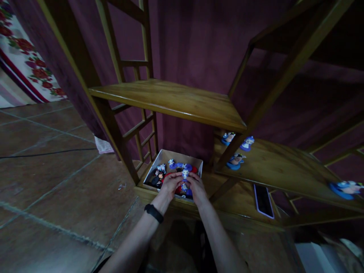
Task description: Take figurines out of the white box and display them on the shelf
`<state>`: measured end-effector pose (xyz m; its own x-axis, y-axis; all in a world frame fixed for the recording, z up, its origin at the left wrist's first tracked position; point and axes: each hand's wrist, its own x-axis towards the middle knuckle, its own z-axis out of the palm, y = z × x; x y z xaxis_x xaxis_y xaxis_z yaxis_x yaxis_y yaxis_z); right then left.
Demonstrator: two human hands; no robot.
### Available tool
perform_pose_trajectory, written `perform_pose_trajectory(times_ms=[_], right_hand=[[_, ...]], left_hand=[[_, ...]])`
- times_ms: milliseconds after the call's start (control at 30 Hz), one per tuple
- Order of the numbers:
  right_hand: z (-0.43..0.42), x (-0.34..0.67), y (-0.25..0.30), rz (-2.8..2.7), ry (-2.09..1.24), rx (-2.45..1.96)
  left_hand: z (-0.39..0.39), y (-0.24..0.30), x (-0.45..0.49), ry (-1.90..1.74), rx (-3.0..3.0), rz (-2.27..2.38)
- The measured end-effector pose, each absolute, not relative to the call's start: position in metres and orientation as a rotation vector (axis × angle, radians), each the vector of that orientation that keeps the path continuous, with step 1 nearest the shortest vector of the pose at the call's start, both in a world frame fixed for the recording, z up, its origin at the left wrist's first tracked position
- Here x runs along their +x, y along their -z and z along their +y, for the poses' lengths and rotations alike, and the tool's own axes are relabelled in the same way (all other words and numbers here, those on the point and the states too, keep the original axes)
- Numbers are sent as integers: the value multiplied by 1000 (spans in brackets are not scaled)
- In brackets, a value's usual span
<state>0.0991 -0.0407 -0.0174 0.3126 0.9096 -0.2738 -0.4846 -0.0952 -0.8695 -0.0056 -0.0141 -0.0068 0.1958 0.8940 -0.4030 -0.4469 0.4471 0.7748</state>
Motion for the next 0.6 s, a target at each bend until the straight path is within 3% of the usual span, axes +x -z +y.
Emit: perform_pose_trajectory(times_ms=[600], right_hand=[[-43,100,13,-432,-1263,-1152]], left_hand=[[-18,14,4,-1119,671,1026]])
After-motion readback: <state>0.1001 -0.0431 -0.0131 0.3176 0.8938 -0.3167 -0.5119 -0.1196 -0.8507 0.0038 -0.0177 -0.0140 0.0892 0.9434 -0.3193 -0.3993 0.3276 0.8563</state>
